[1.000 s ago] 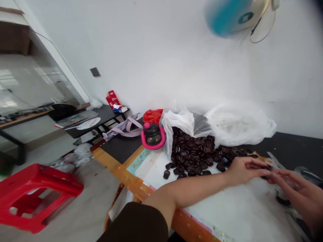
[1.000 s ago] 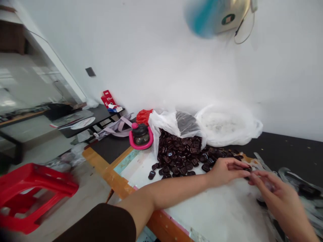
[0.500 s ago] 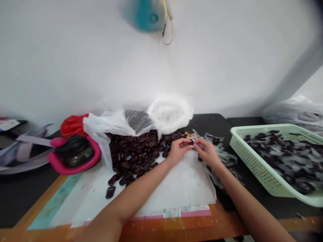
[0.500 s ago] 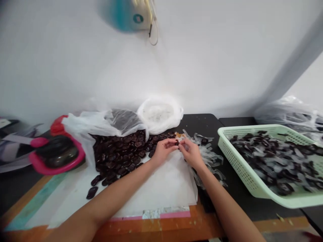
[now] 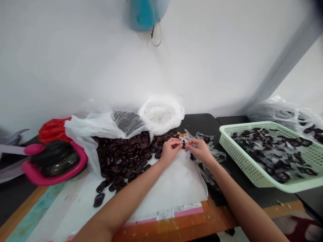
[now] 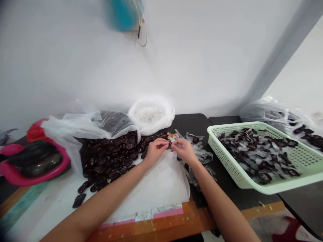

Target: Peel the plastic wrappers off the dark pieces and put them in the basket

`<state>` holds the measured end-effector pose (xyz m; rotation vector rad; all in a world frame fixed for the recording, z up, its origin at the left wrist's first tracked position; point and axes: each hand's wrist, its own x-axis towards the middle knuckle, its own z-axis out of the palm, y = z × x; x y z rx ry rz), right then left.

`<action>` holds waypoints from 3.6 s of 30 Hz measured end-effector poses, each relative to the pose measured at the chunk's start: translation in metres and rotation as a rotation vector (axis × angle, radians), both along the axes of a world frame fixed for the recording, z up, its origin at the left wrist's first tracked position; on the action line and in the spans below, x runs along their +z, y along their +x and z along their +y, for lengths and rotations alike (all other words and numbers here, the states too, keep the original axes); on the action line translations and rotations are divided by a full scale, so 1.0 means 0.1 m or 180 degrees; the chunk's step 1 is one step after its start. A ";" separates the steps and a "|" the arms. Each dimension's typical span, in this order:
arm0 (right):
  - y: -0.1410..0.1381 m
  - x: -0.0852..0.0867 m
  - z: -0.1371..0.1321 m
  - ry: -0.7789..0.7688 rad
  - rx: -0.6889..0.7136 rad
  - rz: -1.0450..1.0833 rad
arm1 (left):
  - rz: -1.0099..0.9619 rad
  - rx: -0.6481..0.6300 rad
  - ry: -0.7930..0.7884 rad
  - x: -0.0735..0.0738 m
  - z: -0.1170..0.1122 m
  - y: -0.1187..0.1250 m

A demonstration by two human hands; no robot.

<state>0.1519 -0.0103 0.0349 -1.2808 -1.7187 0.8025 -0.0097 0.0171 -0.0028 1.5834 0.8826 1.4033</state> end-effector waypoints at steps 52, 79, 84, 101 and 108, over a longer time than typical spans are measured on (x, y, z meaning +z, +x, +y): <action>-0.09 -0.16 -0.05 0.1178 -0.0392 -0.2454 | 0.0367 -0.0166 -0.0631 -0.05 -0.05 0.07; -0.12 -0.11 -0.01 -0.0668 -0.0203 0.2011 | -0.1012 -0.0820 -0.0969 0.10 -0.12 0.09; -0.17 -0.16 -0.01 -0.0830 -0.0094 0.2177 | -0.1124 -0.0684 -0.0909 0.12 -0.09 0.06; -0.12 -0.10 -0.02 -0.1044 0.0445 0.2256 | -0.1183 -0.0806 -0.1206 0.02 -0.06 0.03; -0.14 -0.11 -0.02 -0.1149 0.0374 0.2119 | -0.1369 -0.0686 -0.1328 0.02 -0.06 0.06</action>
